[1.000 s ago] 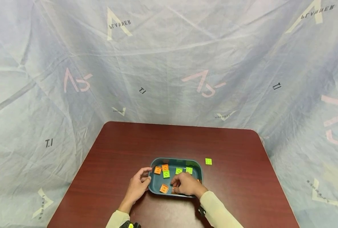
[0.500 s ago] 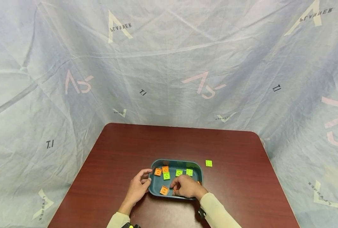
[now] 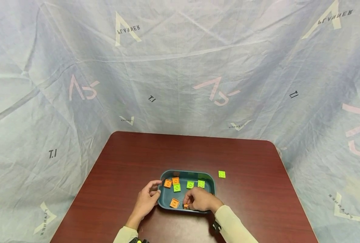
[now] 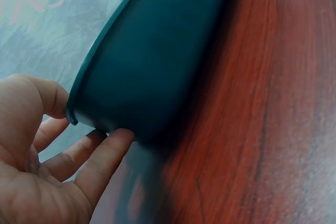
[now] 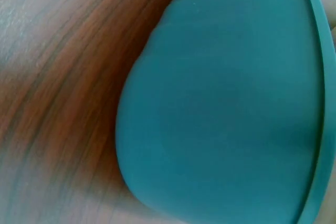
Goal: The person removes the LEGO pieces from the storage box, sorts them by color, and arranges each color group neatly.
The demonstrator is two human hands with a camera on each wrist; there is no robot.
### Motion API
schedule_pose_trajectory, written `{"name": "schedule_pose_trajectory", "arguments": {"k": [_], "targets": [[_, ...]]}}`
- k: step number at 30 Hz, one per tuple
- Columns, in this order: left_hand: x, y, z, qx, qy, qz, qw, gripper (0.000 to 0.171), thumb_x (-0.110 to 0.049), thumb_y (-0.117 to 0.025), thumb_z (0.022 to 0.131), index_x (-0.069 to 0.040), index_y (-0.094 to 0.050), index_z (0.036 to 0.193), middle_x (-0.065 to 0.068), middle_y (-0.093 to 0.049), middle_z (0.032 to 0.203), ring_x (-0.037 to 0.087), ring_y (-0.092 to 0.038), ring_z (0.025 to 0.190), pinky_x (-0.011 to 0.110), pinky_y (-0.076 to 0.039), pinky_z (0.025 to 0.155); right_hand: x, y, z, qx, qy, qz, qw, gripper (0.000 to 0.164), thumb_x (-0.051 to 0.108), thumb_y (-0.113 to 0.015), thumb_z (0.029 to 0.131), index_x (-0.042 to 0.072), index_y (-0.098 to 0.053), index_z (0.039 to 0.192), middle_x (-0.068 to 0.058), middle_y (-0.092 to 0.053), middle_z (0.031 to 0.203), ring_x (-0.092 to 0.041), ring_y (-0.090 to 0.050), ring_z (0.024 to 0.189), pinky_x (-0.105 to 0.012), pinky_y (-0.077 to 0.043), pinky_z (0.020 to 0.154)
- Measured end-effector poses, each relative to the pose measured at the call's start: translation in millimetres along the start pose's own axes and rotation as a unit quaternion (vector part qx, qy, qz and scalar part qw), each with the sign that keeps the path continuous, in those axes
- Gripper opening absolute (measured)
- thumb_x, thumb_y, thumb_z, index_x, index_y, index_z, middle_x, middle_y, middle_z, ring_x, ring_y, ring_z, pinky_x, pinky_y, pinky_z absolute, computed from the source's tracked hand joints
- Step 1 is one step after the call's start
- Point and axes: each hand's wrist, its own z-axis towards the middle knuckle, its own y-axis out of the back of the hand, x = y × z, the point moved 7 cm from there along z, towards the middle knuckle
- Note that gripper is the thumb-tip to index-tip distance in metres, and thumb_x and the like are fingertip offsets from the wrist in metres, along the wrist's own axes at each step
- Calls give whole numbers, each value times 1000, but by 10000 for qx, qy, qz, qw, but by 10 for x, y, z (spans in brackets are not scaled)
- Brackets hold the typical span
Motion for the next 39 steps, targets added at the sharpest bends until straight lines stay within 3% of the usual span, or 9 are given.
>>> {"name": "schedule_pose_trajectory", "arguments": {"k": [7,15,22,27,34,39], "targets": [[12,0,6,26,21,-36,10000,36,-10,-68,101,-19,-68,135,16,-72,123,16,-72,88,28,-58,61,-19,4,-3,-70,-73,15,9999,20,-2,-77,83,10,-81,98,12,-73,82,0,-64,75,-23,-54,69],[22,1,10,18,-21,11,10000,35,-11,-69,101,-21,-68,135,14,-73,122,15,-73,88,27,-57,61,-26,81,-50,-392,-295,241,9985,20,0,-67,95,9,-82,104,5,-76,88,-4,-65,72,-26,-55,68],[22,2,18,7,-52,5,10000,36,-11,-68,100,-18,-68,136,13,-73,121,14,-72,84,28,-57,59,10,166,-104,-677,-129,623,9957,26,-7,-68,90,-2,-76,114,-3,-73,94,-7,-66,77,-24,-53,68],[18,1,15,8,-91,-2,10000,37,-9,-68,100,-17,-68,137,14,-73,121,13,-72,84,28,-57,59,30,262,-134,-1013,-66,521,9935,32,-5,-72,87,0,-75,119,0,-76,94,-7,-68,83,-23,-53,73],[22,-1,26,6,-60,36,10000,37,-10,-68,101,-17,-67,136,14,-73,121,15,-72,85,27,-57,59,35,385,-196,-1594,-68,792,9840,19,1,-74,93,6,-76,111,-3,-77,95,-10,-71,82,-24,-57,72],[20,-2,25,31,-39,41,10000,36,-10,-68,101,-16,-67,137,15,-73,123,18,-73,86,27,-56,59,25,426,-243,-1710,-151,1548,9729,29,4,-69,101,-5,-69,129,-20,-73,114,-25,-77,93,-37,-65,77]]}}
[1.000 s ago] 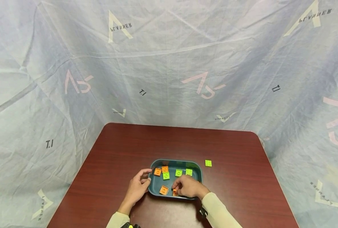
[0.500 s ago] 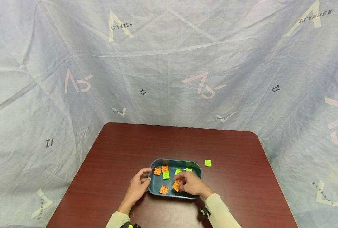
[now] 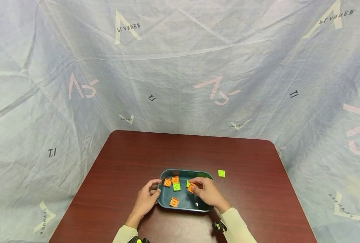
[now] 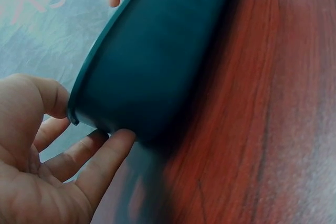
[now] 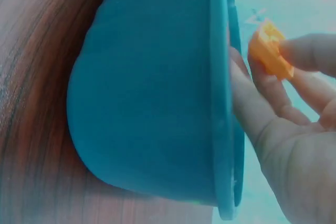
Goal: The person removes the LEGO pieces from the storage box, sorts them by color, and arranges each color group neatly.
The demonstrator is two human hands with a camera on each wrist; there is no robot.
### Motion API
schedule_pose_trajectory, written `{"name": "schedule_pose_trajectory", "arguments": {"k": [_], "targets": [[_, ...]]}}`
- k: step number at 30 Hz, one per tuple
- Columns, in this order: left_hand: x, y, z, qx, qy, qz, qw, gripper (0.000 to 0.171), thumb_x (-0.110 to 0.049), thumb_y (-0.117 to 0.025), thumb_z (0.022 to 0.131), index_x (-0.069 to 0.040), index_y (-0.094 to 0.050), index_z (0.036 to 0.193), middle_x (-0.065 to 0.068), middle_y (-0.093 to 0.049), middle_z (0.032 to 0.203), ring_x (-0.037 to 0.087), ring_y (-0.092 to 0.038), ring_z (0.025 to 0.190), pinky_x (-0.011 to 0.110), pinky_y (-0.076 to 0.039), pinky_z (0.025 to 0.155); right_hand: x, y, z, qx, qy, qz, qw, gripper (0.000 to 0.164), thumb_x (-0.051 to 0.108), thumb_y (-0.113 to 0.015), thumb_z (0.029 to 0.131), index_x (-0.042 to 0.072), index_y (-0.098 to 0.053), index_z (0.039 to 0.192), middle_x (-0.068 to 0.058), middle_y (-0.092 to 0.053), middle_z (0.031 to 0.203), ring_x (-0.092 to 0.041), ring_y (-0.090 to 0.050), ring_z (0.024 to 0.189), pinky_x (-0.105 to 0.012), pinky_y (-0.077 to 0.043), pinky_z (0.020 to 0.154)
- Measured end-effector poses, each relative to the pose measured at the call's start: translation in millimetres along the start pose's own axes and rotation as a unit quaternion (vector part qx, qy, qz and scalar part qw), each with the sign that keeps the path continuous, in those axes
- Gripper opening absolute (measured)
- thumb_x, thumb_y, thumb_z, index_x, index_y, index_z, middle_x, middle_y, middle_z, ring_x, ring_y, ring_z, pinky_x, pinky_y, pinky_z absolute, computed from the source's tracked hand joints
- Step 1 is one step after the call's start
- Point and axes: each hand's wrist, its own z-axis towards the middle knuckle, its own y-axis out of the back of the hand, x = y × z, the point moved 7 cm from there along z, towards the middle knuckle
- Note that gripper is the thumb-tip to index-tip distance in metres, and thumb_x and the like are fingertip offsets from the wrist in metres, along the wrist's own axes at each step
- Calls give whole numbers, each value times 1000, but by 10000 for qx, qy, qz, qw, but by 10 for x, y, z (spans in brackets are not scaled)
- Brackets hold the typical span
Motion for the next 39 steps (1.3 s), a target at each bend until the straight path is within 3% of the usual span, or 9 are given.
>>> {"name": "schedule_pose_trajectory", "arguments": {"k": [4,9,15,19,27,34,39], "targets": [[0,0,-7,23,40,10,10000,37,-12,-67,102,-17,-66,138,13,-72,123,20,-73,87,27,-56,60,-7,38,-27,-151,-249,319,9991,37,7,-70,101,-6,-65,136,-25,-71,119,-38,-77,98,-45,-65,72],[-17,3,-12,17,41,28,10000,37,-12,-67,102,-18,-66,138,13,-72,124,19,-72,87,27,-56,60,-18,128,-51,-563,-441,95,9974,31,15,-76,99,2,-72,127,-19,-79,107,-31,-77,82,-41,-58,53],[-24,0,-13,0,18,79,10000,37,-12,-67,101,-19,-66,138,12,-73,123,16,-72,88,26,-55,60,-16,227,-78,-766,-267,397,9959,24,10,-76,98,2,-73,120,-20,-78,109,-24,-78,90,-44,-62,65],[-24,-8,-12,3,18,73,10000,37,-11,-67,101,-18,-66,138,13,-73,124,17,-73,89,26,-56,61,-25,282,-108,-793,-230,748,9938,22,4,-75,97,0,-71,118,-27,-75,112,-32,-78,90,-46,-63,66],[-20,-5,-4,-17,-21,179,9998,37,-11,-67,101,-17,-66,138,14,-73,125,18,-73,91,27,-56,62,-70,383,-159,-1052,-444,1072,9877,26,-5,-75,92,-6,-70,118,-30,-74,117,-12,-77,90,-39,-64,72],[-24,-2,-6,-10,-13,234,9997,38,-13,-67,101,-18,-66,138,12,-73,124,16,-74,95,27,-57,65,-66,483,-188,-1313,-395,1143,9839,24,-1,-76,95,-6,-73,118,-30,-71,123,-17,-78,101,-28,-63,81],[-28,-4,-8,9,-38,184,9998,37,-11,-66,101,-18,-66,138,13,-73,124,18,-74,94,27,-57,64,-108,600,-214,-1565,-217,1009,9823,22,1,-78,94,-4,-74,115,-27,-71,125,-13,-77,104,-21,-60,84]]}}
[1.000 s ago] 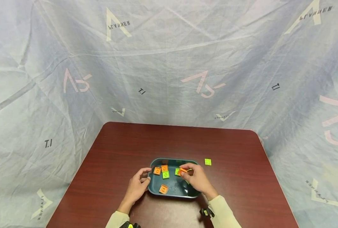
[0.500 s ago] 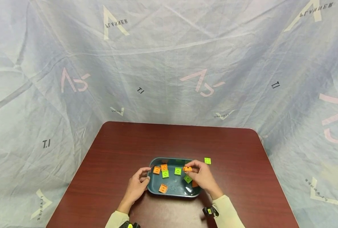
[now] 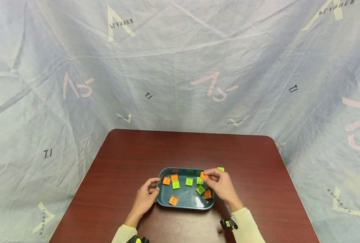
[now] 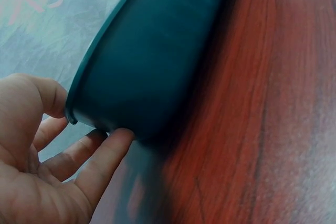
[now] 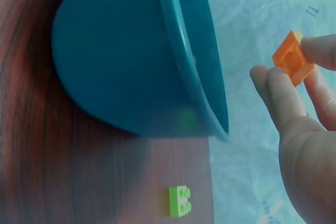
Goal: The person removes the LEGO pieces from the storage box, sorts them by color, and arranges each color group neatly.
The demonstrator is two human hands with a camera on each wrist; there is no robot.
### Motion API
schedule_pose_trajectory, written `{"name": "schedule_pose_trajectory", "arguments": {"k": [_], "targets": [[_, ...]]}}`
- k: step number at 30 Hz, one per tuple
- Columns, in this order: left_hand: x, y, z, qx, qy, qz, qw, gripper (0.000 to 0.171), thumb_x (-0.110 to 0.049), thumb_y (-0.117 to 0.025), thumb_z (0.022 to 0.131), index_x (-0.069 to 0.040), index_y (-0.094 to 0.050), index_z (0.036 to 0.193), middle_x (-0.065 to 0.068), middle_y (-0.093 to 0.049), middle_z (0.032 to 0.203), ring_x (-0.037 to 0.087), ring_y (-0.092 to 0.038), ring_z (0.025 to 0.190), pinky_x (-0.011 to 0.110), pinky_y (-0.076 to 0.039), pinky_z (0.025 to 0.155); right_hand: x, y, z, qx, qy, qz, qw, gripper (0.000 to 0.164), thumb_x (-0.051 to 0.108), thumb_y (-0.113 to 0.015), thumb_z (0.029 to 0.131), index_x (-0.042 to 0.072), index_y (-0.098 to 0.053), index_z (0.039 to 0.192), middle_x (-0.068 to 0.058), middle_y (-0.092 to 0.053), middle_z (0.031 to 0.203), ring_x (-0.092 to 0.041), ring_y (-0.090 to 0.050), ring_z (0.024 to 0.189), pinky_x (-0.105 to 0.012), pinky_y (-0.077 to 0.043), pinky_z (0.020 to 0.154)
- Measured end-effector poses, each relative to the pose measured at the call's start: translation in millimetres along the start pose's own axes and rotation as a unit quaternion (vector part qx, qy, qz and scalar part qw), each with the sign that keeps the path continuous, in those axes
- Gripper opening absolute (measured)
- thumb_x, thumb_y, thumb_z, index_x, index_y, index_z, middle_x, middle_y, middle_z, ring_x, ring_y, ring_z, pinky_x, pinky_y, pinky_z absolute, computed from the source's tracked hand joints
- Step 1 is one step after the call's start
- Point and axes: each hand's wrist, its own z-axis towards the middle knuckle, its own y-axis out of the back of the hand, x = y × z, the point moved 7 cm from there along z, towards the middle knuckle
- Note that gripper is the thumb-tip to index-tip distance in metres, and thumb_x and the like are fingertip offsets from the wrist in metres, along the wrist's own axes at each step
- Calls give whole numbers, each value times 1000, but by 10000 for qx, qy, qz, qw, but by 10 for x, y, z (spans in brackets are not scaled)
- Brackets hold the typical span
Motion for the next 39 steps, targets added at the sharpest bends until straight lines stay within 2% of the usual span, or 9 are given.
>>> {"name": "schedule_pose_trajectory", "arguments": {"k": [2,6,12,18,23,27,33,39], "targets": [[-3,3,1,-6,-11,-5,10000,37,-11,-66,101,-17,-66,138,14,-73,124,19,-74,93,27,-57,64,7,54,2,-45,156,-86,9998,21,0,-78,94,-4,-75,114,-28,-70,126,-8,-76,102,-21,-60,85],[-6,10,1,-27,-14,-1,10000,37,-11,-67,101,-18,-66,138,14,-73,123,19,-74,95,27,-57,65,21,169,8,-146,395,-428,9982,20,3,-81,92,-1,-77,112,-26,-70,131,-10,-76,103,-21,-60,85],[-9,19,2,-56,-13,-9,10000,37,-12,-67,101,-18,-67,137,14,-73,123,21,-75,97,27,-57,65,-20,300,19,-149,253,-653,9974,21,3,-82,91,3,-79,112,-21,-70,136,-12,-76,103,-21,-60,84],[-20,25,1,-74,-33,4,10000,37,-12,-67,100,-18,-67,137,13,-73,122,20,-74,97,27,-57,65,-70,408,24,-215,428,-1008,9938,25,0,-82,90,0,-77,115,-23,-71,133,-19,-77,107,-18,-59,87],[-21,27,4,-74,-42,22,10000,37,-12,-67,100,-18,-67,137,13,-74,122,19,-74,96,27,-57,64,-126,491,15,-360,408,-1726,9835,37,2,-83,90,1,-74,126,-21,-74,125,-24,-78,102,-20,-60,85],[-17,27,6,-72,-31,14,10000,37,-11,-67,100,-18,-67,137,12,-74,121,19,-74,97,27,-57,65,-181,538,19,-481,545,-2232,9721,38,0,-83,88,0,-74,125,-20,-76,120,-28,-78,101,-27,-62,85],[-8,18,7,-70,11,4,10000,37,-11,-67,100,-18,-68,136,12,-74,120,16,-73,93,27,-57,64,-292,576,15,-453,704,-2655,9605,38,-2,-84,87,0,-74,124,-19,-75,118,-35,-78,102,-36,-63,84],[4,5,17,-51,54,-32,10000,37,-10,-67,100,-17,-67,136,13,-74,121,17,-74,93,27,-58,63,-423,587,11,-283,760,-2993,9507,36,-2,-82,89,2,-74,124,-16,-74,121,-34,-78,104,-39,-63,84]]}}
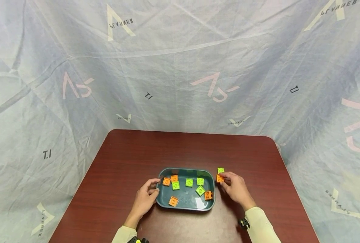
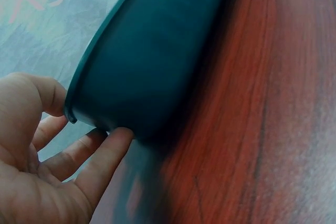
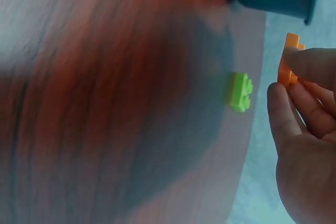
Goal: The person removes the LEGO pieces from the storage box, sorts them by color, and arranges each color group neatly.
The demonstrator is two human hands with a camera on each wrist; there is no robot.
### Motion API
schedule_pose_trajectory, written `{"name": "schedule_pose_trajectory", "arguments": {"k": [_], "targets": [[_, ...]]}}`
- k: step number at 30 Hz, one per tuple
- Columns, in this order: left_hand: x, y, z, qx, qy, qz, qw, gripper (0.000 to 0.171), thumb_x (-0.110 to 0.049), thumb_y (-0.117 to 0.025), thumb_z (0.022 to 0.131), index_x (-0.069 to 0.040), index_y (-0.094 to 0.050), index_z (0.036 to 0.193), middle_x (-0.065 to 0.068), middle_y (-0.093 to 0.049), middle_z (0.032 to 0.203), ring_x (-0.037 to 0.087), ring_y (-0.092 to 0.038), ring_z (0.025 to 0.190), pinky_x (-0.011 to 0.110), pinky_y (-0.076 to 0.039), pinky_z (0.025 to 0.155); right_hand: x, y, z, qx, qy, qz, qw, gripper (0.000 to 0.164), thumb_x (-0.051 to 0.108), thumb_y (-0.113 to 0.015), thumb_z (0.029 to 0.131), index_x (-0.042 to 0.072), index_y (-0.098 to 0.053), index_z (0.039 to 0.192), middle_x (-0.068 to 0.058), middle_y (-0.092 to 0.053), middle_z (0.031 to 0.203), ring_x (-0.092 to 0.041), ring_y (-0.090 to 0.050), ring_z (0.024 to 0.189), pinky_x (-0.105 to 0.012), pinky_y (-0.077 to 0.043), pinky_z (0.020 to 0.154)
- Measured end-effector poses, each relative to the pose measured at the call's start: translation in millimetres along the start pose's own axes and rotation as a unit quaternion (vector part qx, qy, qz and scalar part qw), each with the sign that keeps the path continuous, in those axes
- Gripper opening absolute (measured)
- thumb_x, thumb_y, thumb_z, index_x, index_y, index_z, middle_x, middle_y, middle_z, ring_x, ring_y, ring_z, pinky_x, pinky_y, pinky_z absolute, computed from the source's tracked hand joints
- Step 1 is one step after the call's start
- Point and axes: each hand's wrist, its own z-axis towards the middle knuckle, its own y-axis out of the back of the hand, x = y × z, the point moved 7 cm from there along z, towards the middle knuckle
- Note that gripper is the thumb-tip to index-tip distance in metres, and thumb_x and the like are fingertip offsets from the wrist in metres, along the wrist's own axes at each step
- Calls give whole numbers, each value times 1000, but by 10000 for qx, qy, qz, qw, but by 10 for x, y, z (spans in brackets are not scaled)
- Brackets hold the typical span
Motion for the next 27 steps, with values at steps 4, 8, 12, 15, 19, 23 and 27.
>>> {"name": "schedule_pose_trajectory", "arguments": {"k": [4,8,12,15,19,23,27], "targets": [[3,2,-8,-19,-7,19,10000,37,-11,-67,100,-18,-67,137,13,-74,122,17,-74,93,27,-57,63,-61,-37,-8,51,66,-207,9998,35,-2,-81,89,3,-75,124,-14,-74,121,-32,-78,103,-39,-63,85],[1,1,-9,-24,-17,-27,10000,37,-11,-67,101,-18,-67,137,14,-74,122,20,-74,91,27,-57,62,-116,-59,-16,73,44,-468,9989,35,-2,-80,90,4,-76,124,-14,-74,121,-32,-77,105,-41,-63,85],[13,-6,-5,-35,5,-75,10000,37,-9,-67,100,-19,-68,136,14,-73,121,20,-74,87,27,-56,60,-164,-87,-23,154,-47,-601,9981,33,0,-80,90,3,-76,123,-14,-75,120,-31,-76,105,-43,-63,85],[20,-2,-7,-43,42,-85,9999,36,-10,-68,100,-19,-68,136,14,-74,120,18,-73,84,27,-56,59,-196,-118,-20,254,-159,-593,9978,33,0,-80,91,2,-76,123,-15,-74,121,-29,-76,105,-42,-63,85],[28,-3,-12,-29,77,-122,9999,36,-10,-67,100,-19,-68,136,14,-73,121,21,-75,88,27,-57,60,-216,-145,-11,307,-188,-622,9974,33,-1,-80,91,2,-76,123,-15,-74,122,-29,-77,104,-42,-63,85],[33,-5,-11,-22,70,-141,9999,36,-11,-68,100,-18,-67,136,14,-73,121,23,-75,91,27,-57,60,-207,-153,0,313,-79,-773,9965,33,-1,-80,90,2,-76,123,-15,-75,122,-29,-76,105,-43,-62,87],[26,-6,-10,-23,59,-143,9999,36,-11,-68,100,-18,-68,136,14,-73,121,23,-75,93,27,-58,61,-203,-152,4,298,-45,-846,9960,34,-1,-80,90,3,-77,123,-15,-75,122,-30,-76,105,-44,-62,87]]}}
